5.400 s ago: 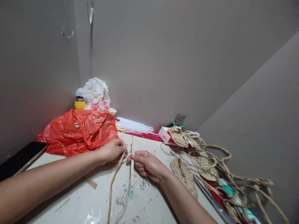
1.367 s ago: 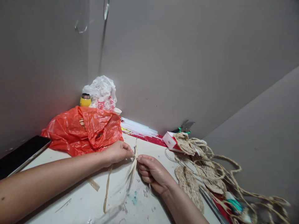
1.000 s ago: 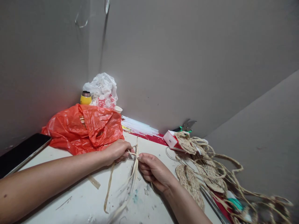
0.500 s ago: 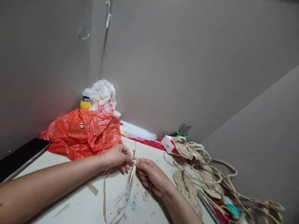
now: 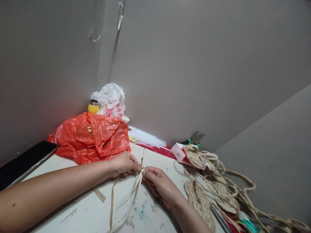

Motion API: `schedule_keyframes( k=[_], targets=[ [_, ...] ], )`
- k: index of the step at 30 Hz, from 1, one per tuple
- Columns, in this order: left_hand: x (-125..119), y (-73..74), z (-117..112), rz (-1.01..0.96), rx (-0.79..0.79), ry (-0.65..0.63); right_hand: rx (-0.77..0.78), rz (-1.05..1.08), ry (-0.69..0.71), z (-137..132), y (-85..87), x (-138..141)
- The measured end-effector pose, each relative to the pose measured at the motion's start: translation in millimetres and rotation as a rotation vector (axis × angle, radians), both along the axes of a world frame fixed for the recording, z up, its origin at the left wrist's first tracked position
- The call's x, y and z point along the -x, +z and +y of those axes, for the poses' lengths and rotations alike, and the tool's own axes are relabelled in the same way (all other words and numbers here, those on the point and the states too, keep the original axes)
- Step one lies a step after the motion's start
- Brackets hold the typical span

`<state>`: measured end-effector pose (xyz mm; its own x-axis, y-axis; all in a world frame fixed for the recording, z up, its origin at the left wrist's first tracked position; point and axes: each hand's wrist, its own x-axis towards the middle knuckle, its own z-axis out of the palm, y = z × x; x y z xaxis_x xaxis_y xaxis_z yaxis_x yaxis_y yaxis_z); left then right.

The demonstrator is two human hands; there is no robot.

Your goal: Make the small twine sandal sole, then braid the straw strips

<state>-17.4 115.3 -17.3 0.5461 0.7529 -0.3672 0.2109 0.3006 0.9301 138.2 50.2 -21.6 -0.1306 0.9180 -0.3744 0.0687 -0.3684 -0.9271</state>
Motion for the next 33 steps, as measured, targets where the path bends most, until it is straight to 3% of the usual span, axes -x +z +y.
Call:
schedule_keyframes(
  k=[6, 13, 24, 33],
  targets=[
    [-1.1, 4.5, 6.2, 0.072, -0.059, -0.044, -0.029, -0.123, -0.042, 0.9, -3.1, 5.1],
    [-3.8, 23.2, 8.8, 0.209, -0.207, -0.050, 0.131, 0.214, -0.017, 4.1, 2.2, 4.4],
    [-8.8, 28.6, 8.5, 0.394, -0.358, -0.112, 0.080, 0.120, -0.168, 5.3, 0.6, 16.5],
    [-22.7, 37.7, -3.0, 0.469, -0.405, -0.106, 0.169, 0.368, -0.136, 6.5, 5.9, 9.4]
  ],
)
